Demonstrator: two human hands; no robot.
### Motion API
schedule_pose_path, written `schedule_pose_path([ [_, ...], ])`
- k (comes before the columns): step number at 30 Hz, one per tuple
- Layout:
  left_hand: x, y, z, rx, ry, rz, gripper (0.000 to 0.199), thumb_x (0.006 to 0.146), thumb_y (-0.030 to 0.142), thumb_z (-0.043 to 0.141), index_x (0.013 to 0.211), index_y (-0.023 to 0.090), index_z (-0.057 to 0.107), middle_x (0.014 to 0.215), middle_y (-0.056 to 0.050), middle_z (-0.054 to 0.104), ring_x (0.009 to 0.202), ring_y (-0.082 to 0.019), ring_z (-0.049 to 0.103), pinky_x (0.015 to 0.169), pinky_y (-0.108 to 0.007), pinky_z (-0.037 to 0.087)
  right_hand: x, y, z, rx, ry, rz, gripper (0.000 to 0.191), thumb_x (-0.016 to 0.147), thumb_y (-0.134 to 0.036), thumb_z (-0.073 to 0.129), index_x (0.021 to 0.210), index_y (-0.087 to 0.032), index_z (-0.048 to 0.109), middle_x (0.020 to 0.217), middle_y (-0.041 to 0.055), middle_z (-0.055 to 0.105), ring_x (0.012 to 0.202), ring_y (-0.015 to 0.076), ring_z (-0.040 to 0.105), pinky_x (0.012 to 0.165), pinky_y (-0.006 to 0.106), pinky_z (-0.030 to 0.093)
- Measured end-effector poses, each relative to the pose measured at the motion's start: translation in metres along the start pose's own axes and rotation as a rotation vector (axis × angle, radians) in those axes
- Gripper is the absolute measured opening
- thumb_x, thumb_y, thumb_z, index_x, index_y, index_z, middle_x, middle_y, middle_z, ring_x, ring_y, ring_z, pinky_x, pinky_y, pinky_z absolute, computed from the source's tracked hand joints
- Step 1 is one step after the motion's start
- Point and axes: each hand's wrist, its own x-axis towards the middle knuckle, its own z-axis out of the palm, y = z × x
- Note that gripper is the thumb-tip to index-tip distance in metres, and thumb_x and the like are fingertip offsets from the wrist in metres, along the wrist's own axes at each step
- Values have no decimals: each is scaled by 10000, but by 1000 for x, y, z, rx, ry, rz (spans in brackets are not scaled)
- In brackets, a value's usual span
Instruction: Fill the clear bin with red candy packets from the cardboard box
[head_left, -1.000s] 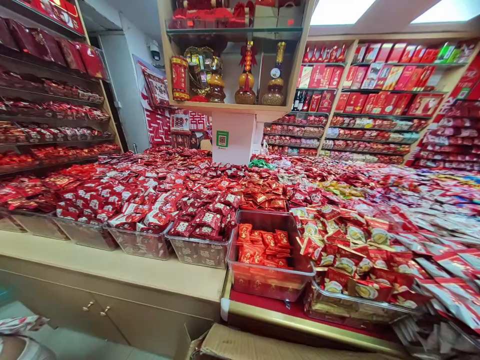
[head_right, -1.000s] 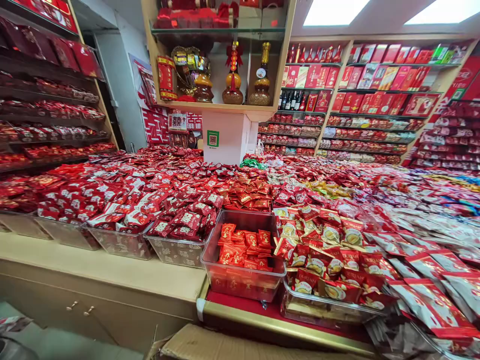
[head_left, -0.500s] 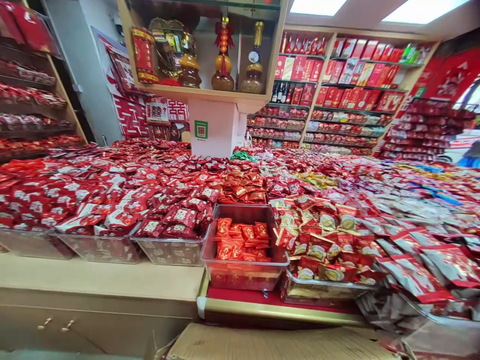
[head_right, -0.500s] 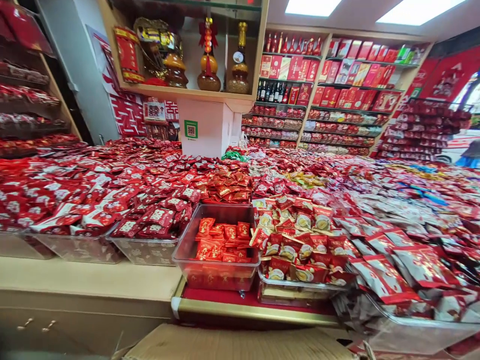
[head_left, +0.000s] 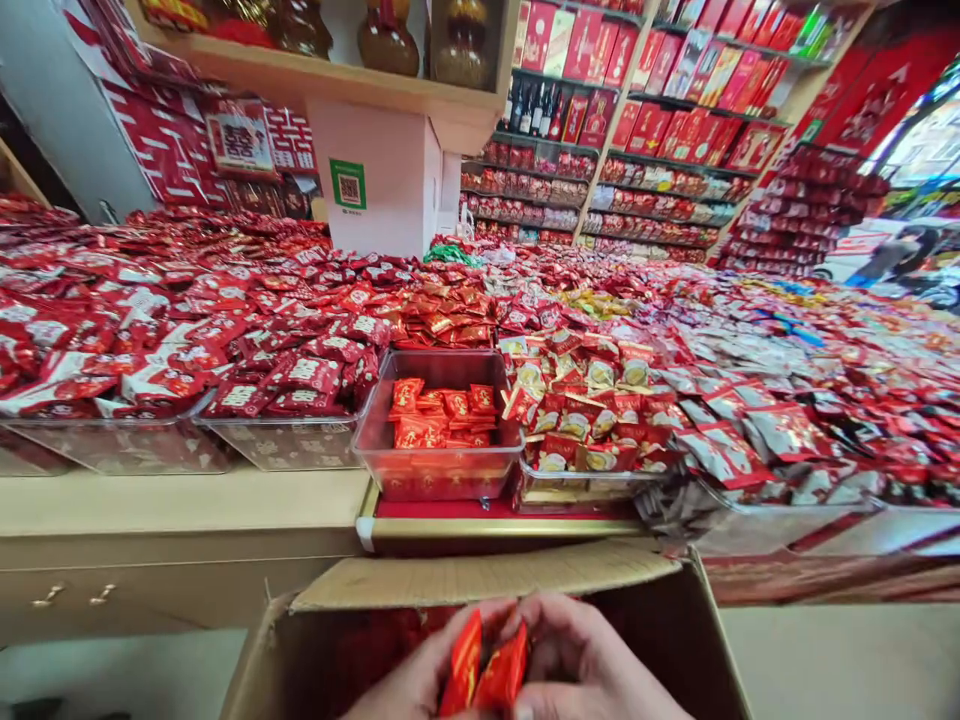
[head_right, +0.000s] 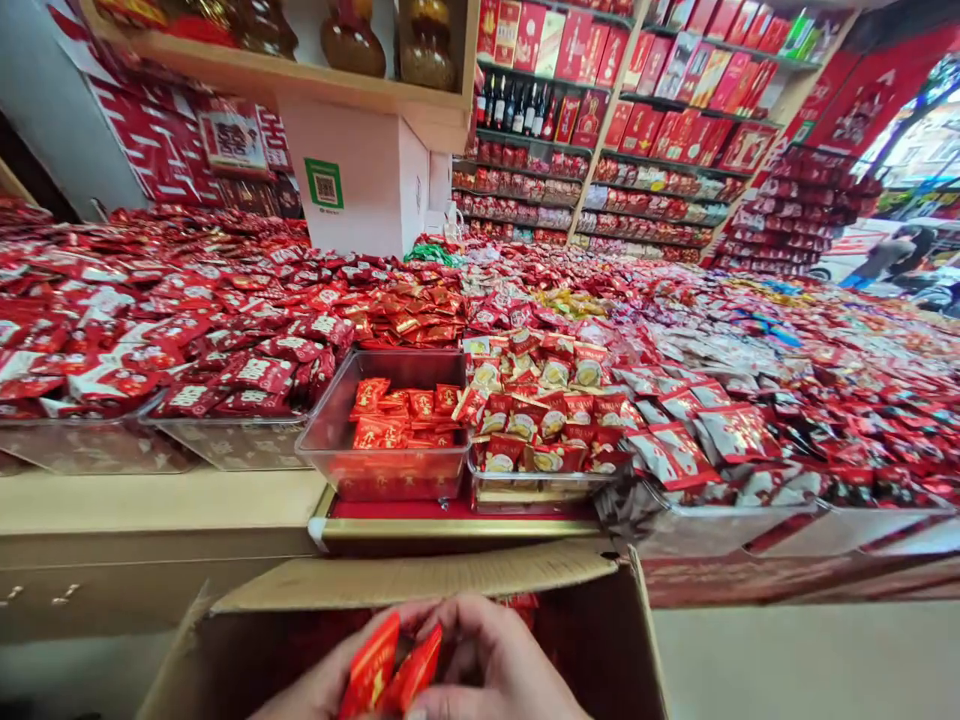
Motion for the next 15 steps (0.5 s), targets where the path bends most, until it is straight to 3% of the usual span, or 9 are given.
schedule_pose_path([
  [4,3,5,6,-298,85,19,443,782,276,580,1198,255,429,982,-38,635,943,-200,580,861,-374,406,1,-17,3,129,145,37,400,615,-484,673,664,-158,446,418,-38,538,325,59,457,331,144,345],
  [7,3,8,10,-335,207,21,420,737,307,624,1117,197,482,808,-32,645,680,-141,606,623,-255,459,2,-22,4,166,215,0,397,660,-494,634,634,-150,437,412,-24,552,316,48,445,323,133,331],
  [10,4,12,12,-224,305,-73,409,737,369,611,1060,162,471,691,-18,620,453,-64,517,372,-138,304,3,-20,3,232,223,-32,368,721,-467,594,632,-146,439,433,-9,571,328,49,456,330,135,343],
  [15,7,26,19,-173,400,-175,372,739,437,578,961,161,465,623,-5,608,395,-60,507,330,-124,236,0,-21,0,237,158,-109,322,704,-417,639,792,-147,486,528,-13,601,416,85,539,358,150,389],
])
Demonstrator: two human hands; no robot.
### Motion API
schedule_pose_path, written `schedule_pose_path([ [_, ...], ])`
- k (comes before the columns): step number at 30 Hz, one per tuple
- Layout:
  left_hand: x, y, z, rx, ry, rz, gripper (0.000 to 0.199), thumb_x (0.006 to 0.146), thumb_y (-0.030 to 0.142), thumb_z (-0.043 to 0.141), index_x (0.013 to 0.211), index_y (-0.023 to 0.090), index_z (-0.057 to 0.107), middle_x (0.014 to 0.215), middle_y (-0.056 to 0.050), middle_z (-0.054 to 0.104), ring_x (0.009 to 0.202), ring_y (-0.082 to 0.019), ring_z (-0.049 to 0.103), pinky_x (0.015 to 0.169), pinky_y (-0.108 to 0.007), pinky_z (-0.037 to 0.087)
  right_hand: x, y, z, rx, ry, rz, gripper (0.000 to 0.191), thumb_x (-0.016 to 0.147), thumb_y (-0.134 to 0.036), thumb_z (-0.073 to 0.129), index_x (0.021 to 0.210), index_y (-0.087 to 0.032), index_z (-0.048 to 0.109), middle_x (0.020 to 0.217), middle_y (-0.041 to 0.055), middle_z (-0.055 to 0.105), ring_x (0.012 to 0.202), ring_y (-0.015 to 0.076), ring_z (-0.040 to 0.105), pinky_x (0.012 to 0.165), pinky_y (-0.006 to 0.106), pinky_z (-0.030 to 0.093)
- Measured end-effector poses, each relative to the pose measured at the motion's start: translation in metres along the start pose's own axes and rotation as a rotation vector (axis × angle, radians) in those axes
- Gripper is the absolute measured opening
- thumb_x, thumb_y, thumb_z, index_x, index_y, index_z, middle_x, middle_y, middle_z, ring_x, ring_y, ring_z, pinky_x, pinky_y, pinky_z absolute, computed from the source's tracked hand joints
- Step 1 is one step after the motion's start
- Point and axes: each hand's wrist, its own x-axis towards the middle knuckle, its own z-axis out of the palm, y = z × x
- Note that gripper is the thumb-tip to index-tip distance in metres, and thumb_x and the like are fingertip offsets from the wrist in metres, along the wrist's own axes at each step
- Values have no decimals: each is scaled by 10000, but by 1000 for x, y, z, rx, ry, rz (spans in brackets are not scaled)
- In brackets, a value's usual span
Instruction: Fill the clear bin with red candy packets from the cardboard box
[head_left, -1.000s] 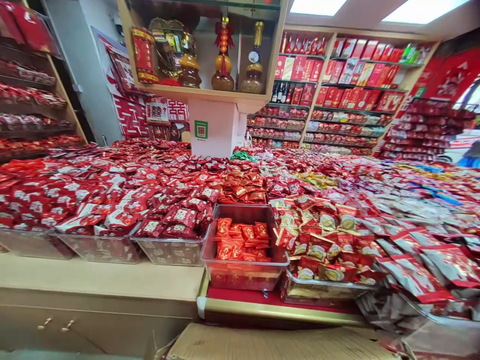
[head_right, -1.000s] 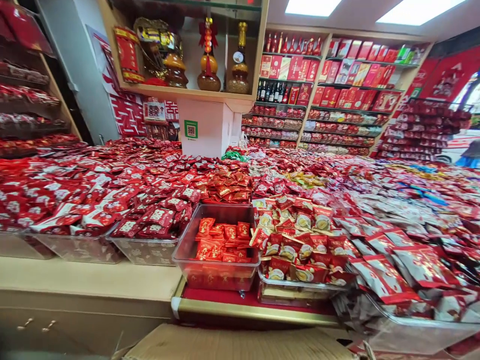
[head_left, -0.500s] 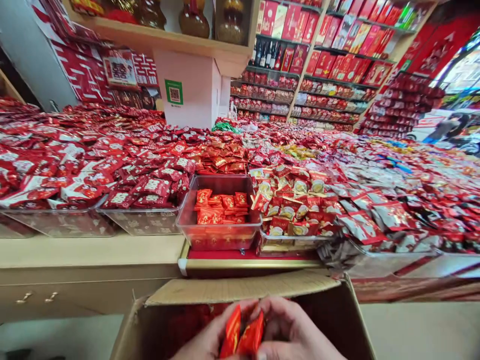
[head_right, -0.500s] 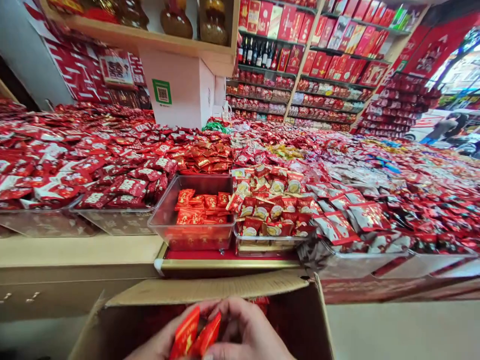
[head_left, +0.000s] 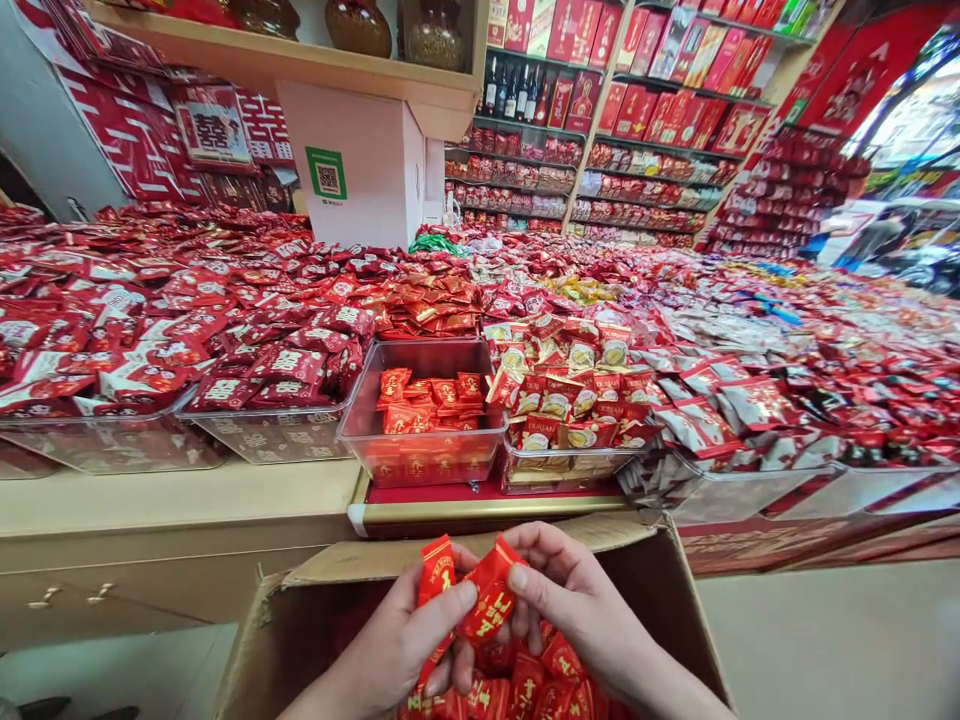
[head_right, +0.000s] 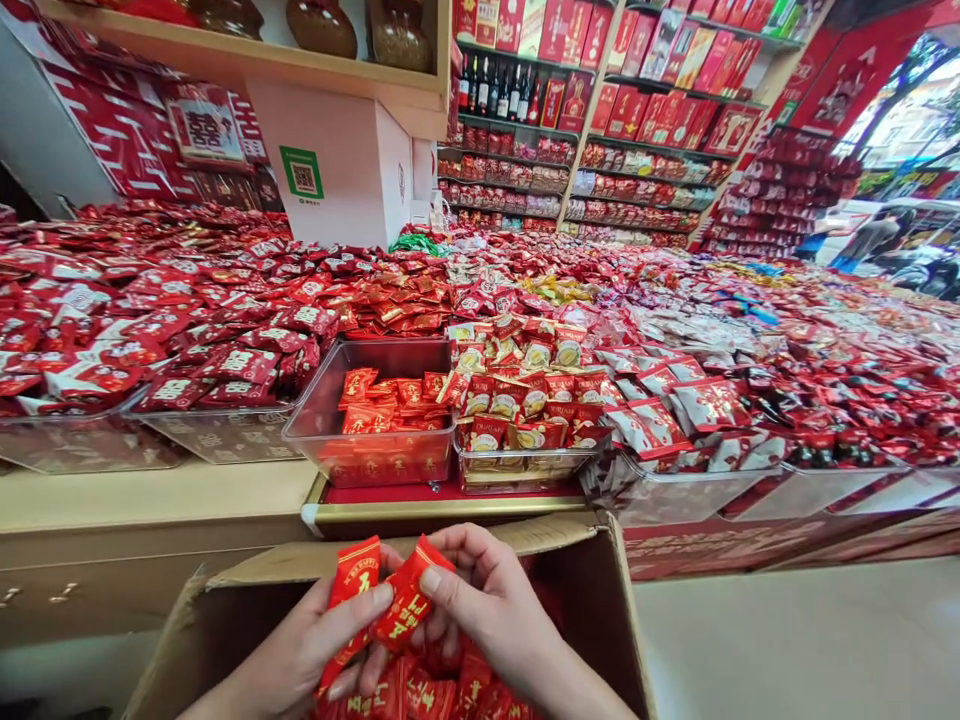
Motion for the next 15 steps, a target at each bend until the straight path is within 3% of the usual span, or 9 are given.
schedule_pose_path([
  [4,-5,6,9,22,60,68,447,624,480,669,893,158,512,580,26,588,425,-66,505,362,-135,279,-1,0,-4,33,78,-32,332,711,-419,631,675,-163,424,500,-30,582,367,62,488,335,144,372],
  [6,-6,8,12,68,122,88,393,588,439,711,802,154,544,537,40,578,431,-65,487,382,-143,295,-2,2,-6,62,110,-36,335,722,-417,621,656,-169,406,524,-31,581,386,64,490,345,150,376],
  [9,-7,6,14,84,187,81,311,628,427,682,717,157,558,493,39,575,419,-66,454,388,-153,298,-7,5,-6,65,96,-34,326,754,-423,583,655,-173,400,521,-20,578,408,77,502,369,163,365],
  [15,-7,5,16,117,238,168,386,637,521,634,782,170,569,525,34,574,414,-68,446,425,-170,363,-19,5,-1,159,105,-117,300,775,-389,570,653,-179,393,573,-11,573,418,76,511,425,186,374],
])
